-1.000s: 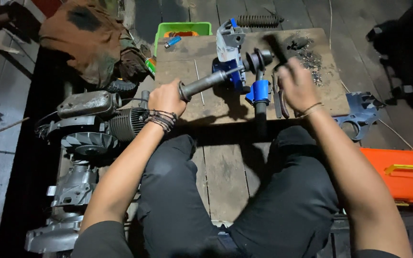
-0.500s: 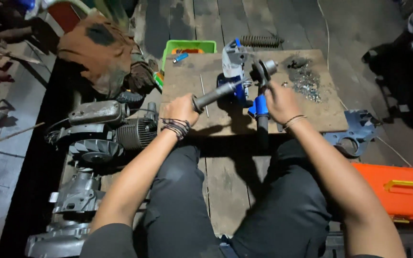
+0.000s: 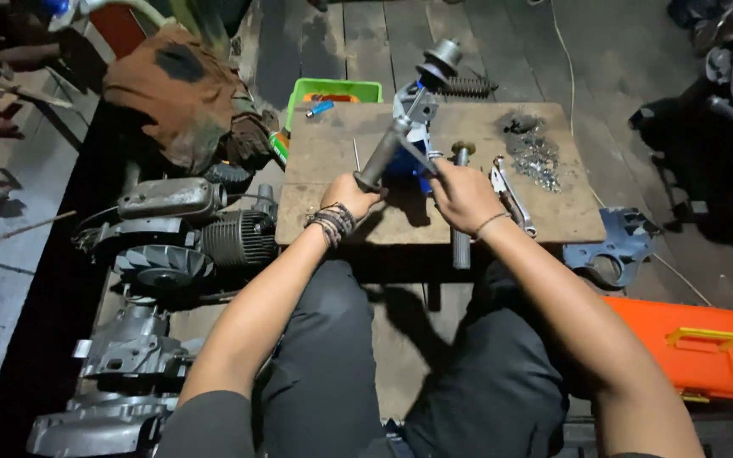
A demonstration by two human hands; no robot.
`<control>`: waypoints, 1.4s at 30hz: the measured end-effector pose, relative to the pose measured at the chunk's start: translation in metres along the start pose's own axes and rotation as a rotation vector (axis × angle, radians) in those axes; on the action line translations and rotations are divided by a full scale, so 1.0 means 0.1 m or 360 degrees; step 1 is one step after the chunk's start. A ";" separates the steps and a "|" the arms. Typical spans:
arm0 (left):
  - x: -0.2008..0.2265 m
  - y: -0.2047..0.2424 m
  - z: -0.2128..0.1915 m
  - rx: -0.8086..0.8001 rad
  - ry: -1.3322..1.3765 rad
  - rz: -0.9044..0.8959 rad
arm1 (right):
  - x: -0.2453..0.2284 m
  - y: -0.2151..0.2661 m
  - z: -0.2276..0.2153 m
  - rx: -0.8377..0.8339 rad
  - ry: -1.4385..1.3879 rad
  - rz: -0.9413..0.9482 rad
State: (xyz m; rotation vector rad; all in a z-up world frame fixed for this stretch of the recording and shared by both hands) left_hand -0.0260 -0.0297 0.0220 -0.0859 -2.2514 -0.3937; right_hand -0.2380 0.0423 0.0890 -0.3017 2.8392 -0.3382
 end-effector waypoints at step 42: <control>0.14 0.04 0.29 -0.0395 0.1245 0.0497 | 0.49 0.08 0.04 0.0478 0.0252 -0.0254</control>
Point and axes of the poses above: each hand's wrist, its own y-axis away from the middle knuckle, its own z-axis out of the palm, x = y × z, the point moved 5 cm from there along -y, towards the middle knuckle, and after that the axes turned 7 degrees about y, right-handed, at the moved point
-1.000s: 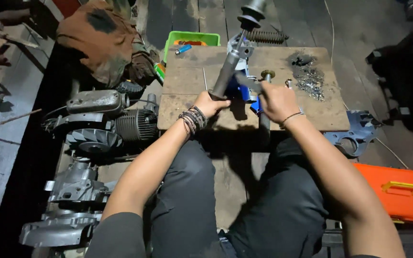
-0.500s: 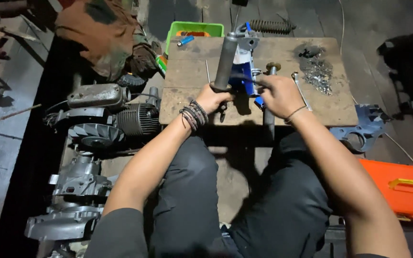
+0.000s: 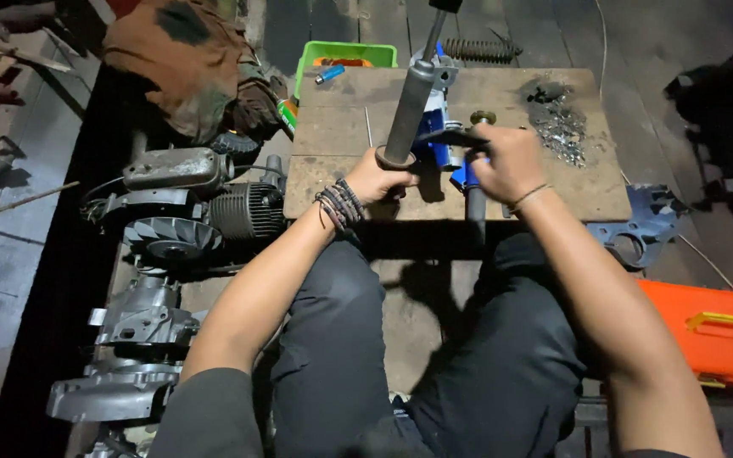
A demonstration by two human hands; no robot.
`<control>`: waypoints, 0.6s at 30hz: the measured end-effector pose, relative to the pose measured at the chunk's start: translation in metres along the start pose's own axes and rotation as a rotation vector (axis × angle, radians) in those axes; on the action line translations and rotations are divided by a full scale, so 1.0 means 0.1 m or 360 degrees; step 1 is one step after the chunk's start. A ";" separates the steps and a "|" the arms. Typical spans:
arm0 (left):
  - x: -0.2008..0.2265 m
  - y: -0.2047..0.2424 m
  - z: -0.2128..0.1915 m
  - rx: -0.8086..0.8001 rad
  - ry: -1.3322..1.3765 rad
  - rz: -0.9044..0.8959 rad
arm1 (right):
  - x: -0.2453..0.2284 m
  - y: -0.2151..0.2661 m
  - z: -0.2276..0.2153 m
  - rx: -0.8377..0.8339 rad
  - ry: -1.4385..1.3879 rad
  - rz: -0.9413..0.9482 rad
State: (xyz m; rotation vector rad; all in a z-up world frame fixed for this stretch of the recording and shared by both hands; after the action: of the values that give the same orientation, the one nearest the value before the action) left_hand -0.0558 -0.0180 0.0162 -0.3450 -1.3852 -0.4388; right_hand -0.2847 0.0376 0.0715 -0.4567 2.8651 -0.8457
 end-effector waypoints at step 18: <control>-0.24 -0.09 0.04 -0.0124 -0.0569 -0.0008 | 0.12 -0.03 -0.16 0.0349 0.0082 0.0073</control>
State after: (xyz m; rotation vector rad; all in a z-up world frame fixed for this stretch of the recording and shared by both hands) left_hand -0.0668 -0.0217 -0.0074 -0.5014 -1.7194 -0.4504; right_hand -0.2989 0.0395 0.0858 -0.3470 2.7719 -1.1623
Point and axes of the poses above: each hand's wrist, its own y-axis away from the middle knuckle, its own z-axis out of the palm, x = y × z, the point moved 5 cm from there along -y, towards the middle knuckle, and after that the axes turned 7 degrees about y, right-handed, at the moved point
